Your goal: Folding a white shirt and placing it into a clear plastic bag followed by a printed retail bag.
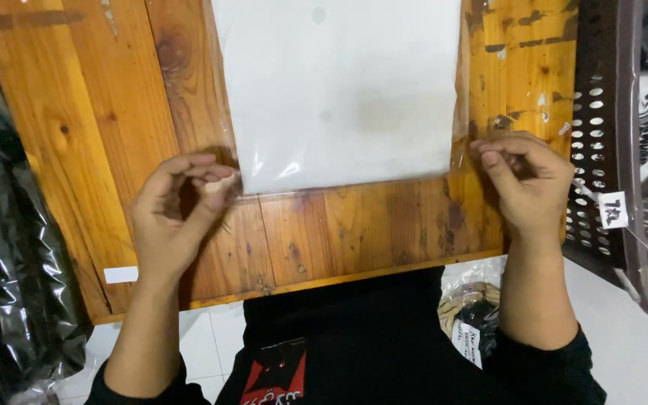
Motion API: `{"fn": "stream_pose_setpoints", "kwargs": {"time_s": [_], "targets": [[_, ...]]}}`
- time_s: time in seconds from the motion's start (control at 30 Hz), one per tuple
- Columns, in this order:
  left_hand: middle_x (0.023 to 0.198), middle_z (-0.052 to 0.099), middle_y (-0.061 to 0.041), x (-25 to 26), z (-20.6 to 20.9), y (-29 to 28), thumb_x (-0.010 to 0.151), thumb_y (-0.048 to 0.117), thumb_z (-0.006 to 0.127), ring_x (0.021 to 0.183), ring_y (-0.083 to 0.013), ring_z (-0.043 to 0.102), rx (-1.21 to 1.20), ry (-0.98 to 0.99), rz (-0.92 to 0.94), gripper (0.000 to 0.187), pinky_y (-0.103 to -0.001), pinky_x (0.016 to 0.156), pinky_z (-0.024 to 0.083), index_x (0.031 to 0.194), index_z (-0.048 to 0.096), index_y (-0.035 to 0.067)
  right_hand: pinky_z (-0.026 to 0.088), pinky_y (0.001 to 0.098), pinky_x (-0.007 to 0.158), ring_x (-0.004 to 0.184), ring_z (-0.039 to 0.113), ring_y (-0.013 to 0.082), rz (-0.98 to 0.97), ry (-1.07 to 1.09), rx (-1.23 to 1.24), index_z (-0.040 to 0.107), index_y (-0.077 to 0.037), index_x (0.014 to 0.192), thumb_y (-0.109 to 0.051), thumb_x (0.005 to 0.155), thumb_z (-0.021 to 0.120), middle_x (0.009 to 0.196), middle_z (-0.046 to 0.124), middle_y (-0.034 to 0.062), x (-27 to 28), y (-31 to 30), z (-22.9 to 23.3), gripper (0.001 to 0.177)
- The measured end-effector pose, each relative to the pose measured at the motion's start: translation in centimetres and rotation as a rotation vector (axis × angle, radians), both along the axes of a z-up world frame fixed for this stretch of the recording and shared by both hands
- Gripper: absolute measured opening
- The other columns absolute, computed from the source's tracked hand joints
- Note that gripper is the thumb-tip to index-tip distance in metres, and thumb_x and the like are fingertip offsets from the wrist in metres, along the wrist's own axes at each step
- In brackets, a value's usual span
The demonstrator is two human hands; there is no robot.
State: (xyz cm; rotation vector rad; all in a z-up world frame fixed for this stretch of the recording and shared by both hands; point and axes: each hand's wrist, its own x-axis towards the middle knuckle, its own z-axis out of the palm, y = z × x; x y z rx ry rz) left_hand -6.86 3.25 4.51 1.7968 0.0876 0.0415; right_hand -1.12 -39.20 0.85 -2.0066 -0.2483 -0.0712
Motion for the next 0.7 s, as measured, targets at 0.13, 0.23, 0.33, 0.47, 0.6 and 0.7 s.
{"fn": "stream_pose_setpoints", "kwargs": {"time_s": [0.13, 0.23, 0.33, 0.47, 0.6, 0.7], "targets": [[0.112, 0.07, -0.008, -0.3, -0.4, 0.0, 0.081, 0.016, 0.084, 0.129, -0.0221, 0.06, 0.095, 0.024, -0.156, 0.063, -0.042, 0.124, 0.038, 0.136, 0.056, 0.004, 0.061, 0.0303, 0.076, 0.085, 0.07, 0.0267, -0.023, 0.062, 0.12, 0.063, 0.009, 0.107, 0.007, 0.108, 0.061, 0.105, 0.068, 0.0236, -0.2, 0.7, -0.6, 0.003], [0.103, 0.072, -0.004, -0.2, -0.5, -0.3, 0.089, 0.006, 0.08, 0.099, -0.0124, 0.067, 0.089, 0.139, -0.022, 0.03, -0.027, 0.099, 0.052, 0.116, 0.067, 0.007, 0.055, 0.0225, 0.065, 0.083, 0.072, 0.0226, -0.022, 0.13, 0.233, 0.061, 0.007, 0.111, 0.003, 0.11, 0.059, 0.101, 0.07, 0.0209, -0.2, 0.7, -1.5, 0.005], [0.098, 0.069, -0.001, 0.2, -0.5, -0.4, 0.094, 0.005, 0.076, 0.094, -0.0115, 0.061, 0.083, 0.176, 0.009, 0.008, -0.024, 0.091, 0.048, 0.1, 0.073, 0.009, 0.053, 0.0208, 0.064, 0.082, 0.072, 0.0208, -0.042, 0.159, 0.231, 0.059, 0.004, 0.111, 0.002, 0.112, 0.057, 0.104, 0.069, 0.02, 0.0, 0.8, -1.4, 0.003], [0.097, 0.074, -0.002, 0.6, -0.8, -1.1, 0.098, 0.007, 0.073, 0.089, -0.0105, 0.065, 0.075, 0.163, 0.104, 0.003, -0.024, 0.087, 0.054, 0.101, 0.074, 0.008, 0.048, 0.0206, 0.054, 0.073, 0.07, 0.019, -0.101, 0.2, 0.164, 0.057, -0.002, 0.11, -0.005, 0.112, 0.059, 0.104, 0.07, 0.0174, 0.3, 1.1, -1.5, 0.005], [0.1, 0.074, -0.005, 0.5, -2.4, -1.5, 0.096, 0.008, 0.076, 0.09, -0.012, 0.065, 0.167, 0.108, 0.194, 0.006, -0.024, 0.085, 0.055, 0.103, 0.075, 0.006, 0.045, 0.0217, 0.049, 0.07, 0.069, 0.0186, -0.136, 0.168, 0.057, 0.061, 0.002, 0.109, -0.001, 0.112, 0.061, 0.097, 0.07, 0.0164, 0.5, 1.9, -1.1, 0.005], [0.101, 0.075, -0.006, 0.7, -2.3, -1.8, 0.096, 0.007, 0.076, 0.089, -0.0121, 0.067, 0.164, 0.101, 0.214, 0.006, -0.024, 0.086, 0.056, 0.101, 0.076, 0.006, 0.053, 0.0254, 0.062, 0.067, 0.067, 0.018, -0.182, 0.13, 0.012, 0.065, 0.003, 0.105, 0.0, 0.111, 0.066, 0.082, 0.063, 0.0111, 0.7, 2.3, -1.3, 0.007]]}}
